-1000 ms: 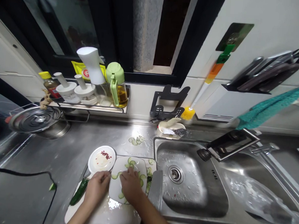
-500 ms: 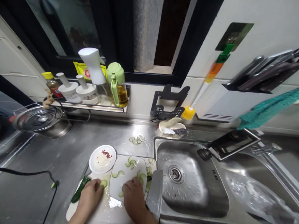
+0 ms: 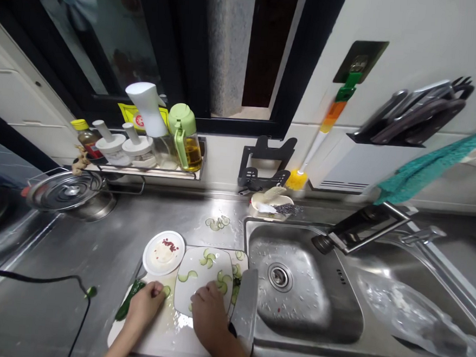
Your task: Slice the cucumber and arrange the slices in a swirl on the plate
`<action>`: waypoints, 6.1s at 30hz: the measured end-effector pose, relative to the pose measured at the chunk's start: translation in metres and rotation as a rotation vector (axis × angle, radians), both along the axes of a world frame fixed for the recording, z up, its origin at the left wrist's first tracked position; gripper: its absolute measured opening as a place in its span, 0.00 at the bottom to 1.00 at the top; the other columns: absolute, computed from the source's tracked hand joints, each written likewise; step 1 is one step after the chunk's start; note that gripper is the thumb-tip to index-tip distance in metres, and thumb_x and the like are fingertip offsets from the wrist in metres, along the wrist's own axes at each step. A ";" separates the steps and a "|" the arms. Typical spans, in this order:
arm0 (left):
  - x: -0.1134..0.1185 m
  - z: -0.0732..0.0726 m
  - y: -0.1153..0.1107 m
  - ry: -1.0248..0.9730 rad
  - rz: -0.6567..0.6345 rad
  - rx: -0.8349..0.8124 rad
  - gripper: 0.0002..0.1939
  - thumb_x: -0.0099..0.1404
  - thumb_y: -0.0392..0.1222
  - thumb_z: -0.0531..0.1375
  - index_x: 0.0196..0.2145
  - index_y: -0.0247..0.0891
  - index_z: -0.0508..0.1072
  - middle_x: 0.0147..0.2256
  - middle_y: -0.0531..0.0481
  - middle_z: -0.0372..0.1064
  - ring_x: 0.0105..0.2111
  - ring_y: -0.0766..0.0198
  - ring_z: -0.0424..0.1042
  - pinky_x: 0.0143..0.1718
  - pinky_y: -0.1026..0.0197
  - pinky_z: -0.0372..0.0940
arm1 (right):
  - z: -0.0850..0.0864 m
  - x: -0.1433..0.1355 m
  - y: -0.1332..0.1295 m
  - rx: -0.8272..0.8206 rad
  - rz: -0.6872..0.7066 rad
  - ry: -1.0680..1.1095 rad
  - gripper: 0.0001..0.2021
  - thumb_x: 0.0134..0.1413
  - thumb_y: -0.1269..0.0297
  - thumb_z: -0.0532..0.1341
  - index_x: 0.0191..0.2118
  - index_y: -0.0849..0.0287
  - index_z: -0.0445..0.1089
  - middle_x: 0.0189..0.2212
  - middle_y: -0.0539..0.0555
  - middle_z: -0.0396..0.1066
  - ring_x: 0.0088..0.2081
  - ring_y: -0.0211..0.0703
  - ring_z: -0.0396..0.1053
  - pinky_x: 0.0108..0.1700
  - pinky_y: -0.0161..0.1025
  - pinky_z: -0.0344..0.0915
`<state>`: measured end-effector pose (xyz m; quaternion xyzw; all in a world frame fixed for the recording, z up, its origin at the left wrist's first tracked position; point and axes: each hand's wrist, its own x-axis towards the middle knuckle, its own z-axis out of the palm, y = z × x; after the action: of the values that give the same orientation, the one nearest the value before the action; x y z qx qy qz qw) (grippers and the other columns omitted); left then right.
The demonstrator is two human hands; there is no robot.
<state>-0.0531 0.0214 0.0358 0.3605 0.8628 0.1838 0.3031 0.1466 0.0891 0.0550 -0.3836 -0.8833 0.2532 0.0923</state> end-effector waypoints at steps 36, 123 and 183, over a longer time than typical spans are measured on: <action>0.005 0.014 0.034 -1.200 0.277 0.051 0.26 0.38 0.46 0.72 0.35 0.35 0.71 0.18 0.60 0.64 0.15 0.76 0.60 0.17 0.71 0.46 | 0.032 -0.045 -0.021 -0.341 -0.531 0.271 0.10 0.52 0.65 0.57 0.24 0.57 0.73 0.26 0.52 0.74 0.34 0.44 0.69 0.38 0.37 0.58; -0.046 0.005 0.094 0.160 -0.125 -0.015 0.12 0.61 0.44 0.54 0.24 0.40 0.72 0.27 0.47 0.73 0.26 0.64 0.68 0.28 0.65 0.52 | -0.007 -0.040 -0.021 -0.015 -0.430 -0.029 0.09 0.57 0.72 0.57 0.30 0.55 0.71 0.30 0.51 0.71 0.39 0.45 0.61 0.39 0.39 0.52; 0.011 0.001 0.048 -0.291 -0.189 0.215 0.12 0.58 0.45 0.56 0.26 0.38 0.78 0.28 0.49 0.78 0.31 0.61 0.75 0.36 0.65 0.65 | -0.010 -0.054 0.006 -0.031 -0.380 -0.041 0.13 0.57 0.72 0.54 0.42 0.54 0.74 0.34 0.53 0.71 0.40 0.47 0.61 0.42 0.40 0.53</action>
<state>-0.0419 0.0699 0.0367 0.4398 0.7478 0.2955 0.4001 0.0930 0.0952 0.0453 -0.5499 -0.7927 0.2369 0.1145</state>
